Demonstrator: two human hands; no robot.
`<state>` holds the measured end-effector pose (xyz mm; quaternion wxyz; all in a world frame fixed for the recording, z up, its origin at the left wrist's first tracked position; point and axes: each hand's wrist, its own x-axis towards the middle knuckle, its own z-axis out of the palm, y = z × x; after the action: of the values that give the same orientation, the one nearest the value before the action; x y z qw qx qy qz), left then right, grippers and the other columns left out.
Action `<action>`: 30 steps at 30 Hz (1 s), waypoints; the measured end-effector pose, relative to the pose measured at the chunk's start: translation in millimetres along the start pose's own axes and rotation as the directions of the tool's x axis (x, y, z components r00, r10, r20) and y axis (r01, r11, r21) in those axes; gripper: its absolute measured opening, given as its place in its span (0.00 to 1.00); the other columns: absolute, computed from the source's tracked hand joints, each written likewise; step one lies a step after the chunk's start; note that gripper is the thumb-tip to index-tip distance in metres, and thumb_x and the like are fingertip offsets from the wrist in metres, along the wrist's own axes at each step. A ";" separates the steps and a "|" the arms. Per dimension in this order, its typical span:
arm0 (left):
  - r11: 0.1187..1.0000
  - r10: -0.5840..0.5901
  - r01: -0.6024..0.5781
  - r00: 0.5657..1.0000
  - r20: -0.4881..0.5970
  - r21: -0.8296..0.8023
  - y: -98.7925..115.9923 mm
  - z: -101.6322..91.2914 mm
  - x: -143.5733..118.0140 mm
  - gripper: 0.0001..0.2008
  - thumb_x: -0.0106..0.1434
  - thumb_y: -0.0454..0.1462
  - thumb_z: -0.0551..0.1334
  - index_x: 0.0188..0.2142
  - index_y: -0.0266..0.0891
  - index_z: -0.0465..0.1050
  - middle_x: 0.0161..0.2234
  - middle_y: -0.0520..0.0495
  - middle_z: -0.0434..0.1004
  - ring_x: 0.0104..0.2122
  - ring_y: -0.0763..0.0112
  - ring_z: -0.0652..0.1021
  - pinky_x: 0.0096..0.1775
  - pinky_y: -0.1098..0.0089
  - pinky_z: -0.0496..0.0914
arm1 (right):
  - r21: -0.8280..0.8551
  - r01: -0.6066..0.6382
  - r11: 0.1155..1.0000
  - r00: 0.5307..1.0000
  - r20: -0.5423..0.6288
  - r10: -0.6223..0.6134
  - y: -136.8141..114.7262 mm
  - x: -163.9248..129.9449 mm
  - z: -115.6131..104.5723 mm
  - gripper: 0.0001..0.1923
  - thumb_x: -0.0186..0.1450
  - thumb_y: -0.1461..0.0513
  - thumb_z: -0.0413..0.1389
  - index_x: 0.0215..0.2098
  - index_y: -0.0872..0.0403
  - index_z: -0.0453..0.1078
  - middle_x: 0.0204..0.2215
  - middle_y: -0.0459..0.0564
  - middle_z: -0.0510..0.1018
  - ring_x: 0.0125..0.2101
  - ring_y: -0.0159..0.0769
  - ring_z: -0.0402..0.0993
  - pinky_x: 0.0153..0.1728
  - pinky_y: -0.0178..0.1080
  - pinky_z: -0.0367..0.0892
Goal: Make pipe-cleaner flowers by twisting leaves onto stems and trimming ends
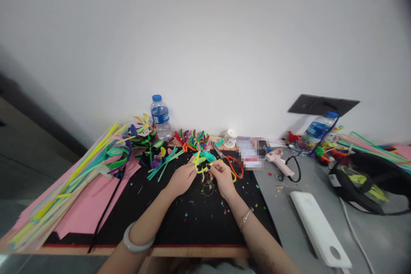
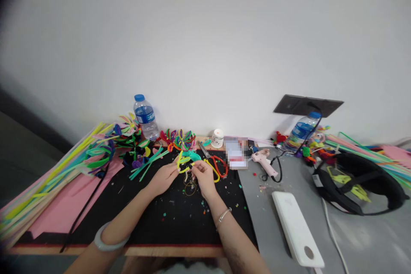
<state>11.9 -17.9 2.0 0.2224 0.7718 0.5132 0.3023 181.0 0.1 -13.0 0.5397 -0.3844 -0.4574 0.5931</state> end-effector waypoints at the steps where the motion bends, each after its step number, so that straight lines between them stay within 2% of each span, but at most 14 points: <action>1: 0.998 0.007 -0.008 1.000 0.028 0.056 0.5 -0.3 -0.7 0.15 0.64 0.35 0.47 0.22 0.39 0.65 0.25 0.49 0.69 0.28 0.68 0.71 0.33 0.71 0.62 | 0.006 0.009 1.000 1.000 -0.004 -0.009 0.6 0.2 -0.4 0.07 0.52 0.61 0.61 0.27 0.54 0.68 0.20 0.42 0.71 0.16 0.25 0.61 0.18 0.30 0.57; 5: 0.988 0.027 -0.040 0.996 0.091 0.146 2.4 -0.9 -2.3 0.15 0.64 0.33 0.48 0.22 0.39 0.64 0.24 0.50 0.69 0.27 0.69 0.71 0.31 0.71 0.60 | 0.024 0.043 0.999 0.999 0.027 -0.043 1.4 0.5 -2.3 0.05 0.53 0.62 0.61 0.24 0.55 0.68 0.35 0.46 0.73 0.18 0.22 0.60 0.20 0.30 0.58; 7: 0.988 0.037 -0.052 0.994 0.106 0.146 3.3 -0.9 -2.3 0.15 0.63 0.33 0.48 0.21 0.38 0.64 0.24 0.50 0.70 0.27 0.69 0.71 0.31 0.71 0.59 | 0.029 0.048 0.998 0.997 0.051 -0.049 1.0 0.2 -2.8 0.05 0.54 0.62 0.60 0.24 0.55 0.68 0.37 0.46 0.73 0.19 0.22 0.60 0.21 0.30 0.58; 16: 0.984 0.080 -0.103 0.984 0.156 0.142 6.6 1.6 -1.6 0.14 0.62 0.32 0.49 0.21 0.38 0.64 0.23 0.50 0.70 0.26 0.70 0.70 0.30 0.72 0.59 | 0.028 0.054 0.998 0.995 0.086 -0.056 -2.5 -1.4 0.1 0.06 0.56 0.61 0.59 0.26 0.54 0.66 0.34 0.47 0.76 0.24 0.28 0.64 0.23 0.31 0.58; 23: 0.987 0.077 -0.096 0.987 0.141 0.128 8.3 0.7 -2.4 0.15 0.65 0.34 0.46 0.23 0.38 0.64 0.25 0.50 0.69 0.27 0.70 0.71 0.30 0.72 0.60 | 0.096 -0.010 0.995 1.000 -0.016 0.011 2.9 1.0 -2.4 0.08 0.54 0.62 0.61 0.23 0.55 0.66 0.20 0.43 0.73 0.21 0.27 0.65 0.26 0.31 0.60; 30: 0.993 0.094 -0.100 0.991 0.097 0.057 8.2 2.2 -1.4 0.11 0.66 0.39 0.49 0.30 0.38 0.66 0.32 0.47 0.72 0.33 0.67 0.72 0.36 0.70 0.64 | 0.170 -0.017 0.985 0.997 -0.067 0.029 1.9 2.2 -2.4 0.09 0.54 0.61 0.61 0.24 0.54 0.64 0.18 0.41 0.71 0.20 0.27 0.65 0.26 0.31 0.61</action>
<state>18.4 -22.3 5.5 0.2075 0.8157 0.4730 0.2603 182.5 2.5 -15.4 0.5791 -0.3626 -0.3819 0.6224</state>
